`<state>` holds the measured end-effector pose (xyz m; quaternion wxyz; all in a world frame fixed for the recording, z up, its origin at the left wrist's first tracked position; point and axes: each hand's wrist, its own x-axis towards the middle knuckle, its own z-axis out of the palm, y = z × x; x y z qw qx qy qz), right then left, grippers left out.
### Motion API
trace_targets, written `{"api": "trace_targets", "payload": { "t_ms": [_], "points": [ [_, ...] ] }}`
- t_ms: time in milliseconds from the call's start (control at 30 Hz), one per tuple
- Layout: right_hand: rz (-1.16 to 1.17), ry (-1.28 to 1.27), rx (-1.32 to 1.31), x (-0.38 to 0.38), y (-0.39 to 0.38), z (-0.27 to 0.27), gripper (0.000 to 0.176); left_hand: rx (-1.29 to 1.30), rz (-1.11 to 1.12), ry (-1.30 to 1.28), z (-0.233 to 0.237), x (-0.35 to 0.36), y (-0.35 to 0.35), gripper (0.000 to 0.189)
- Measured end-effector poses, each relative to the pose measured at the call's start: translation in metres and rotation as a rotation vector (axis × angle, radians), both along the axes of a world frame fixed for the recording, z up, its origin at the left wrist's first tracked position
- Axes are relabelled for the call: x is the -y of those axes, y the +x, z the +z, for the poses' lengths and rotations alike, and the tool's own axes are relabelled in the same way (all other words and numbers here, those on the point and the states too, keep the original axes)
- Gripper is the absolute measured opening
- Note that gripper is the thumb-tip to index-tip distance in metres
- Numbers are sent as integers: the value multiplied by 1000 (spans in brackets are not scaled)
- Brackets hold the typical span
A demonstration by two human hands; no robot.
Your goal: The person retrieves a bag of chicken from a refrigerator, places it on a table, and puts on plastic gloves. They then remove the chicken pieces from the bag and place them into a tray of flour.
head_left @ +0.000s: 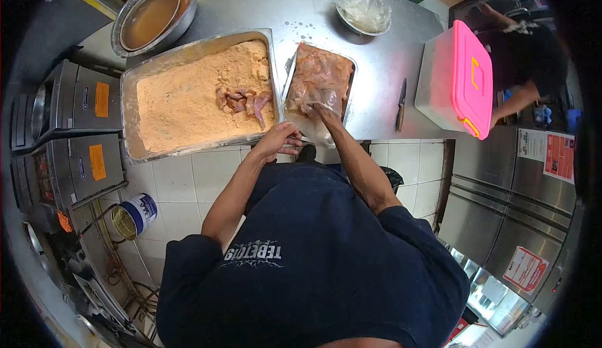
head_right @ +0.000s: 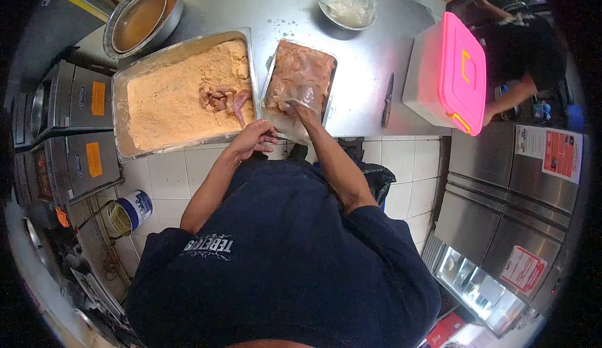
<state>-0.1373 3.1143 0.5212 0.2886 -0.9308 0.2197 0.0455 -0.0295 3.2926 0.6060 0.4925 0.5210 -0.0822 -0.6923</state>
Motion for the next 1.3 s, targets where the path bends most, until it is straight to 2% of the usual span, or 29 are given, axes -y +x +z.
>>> {"api": "trace_targets", "payload": {
  "t_ms": [167, 367, 533, 700, 833, 1133, 1300],
  "points": [
    [-47, 22, 24, 6, -9, 19, 14, 11, -6, 7, 0, -1, 1, 20],
    [-193, -35, 179, 32, 8, 61, 14, 4, 0, 3, -1, 1, 1, 21],
    [-136, -133, 199, 24, 21, 48, 13, -6, -19, 3, 3, 9, 2, 21],
    [25, -147, 63, -5, 12, 38, 12, 11, -13, 5, 4, 5, 3, 21],
    [65, -149, 29, -13, 8, 29, 12, 1, -22, -13, -2, 6, 4, 20],
    [-15, -99, 67, -1, -2, 39, 11, 1, -27, -14, -3, 3, 4, 22],
    [-140, -78, 156, 3, -7, 63, 10, 12, -25, -20, -2, 2, 5, 22]
  ]
}}
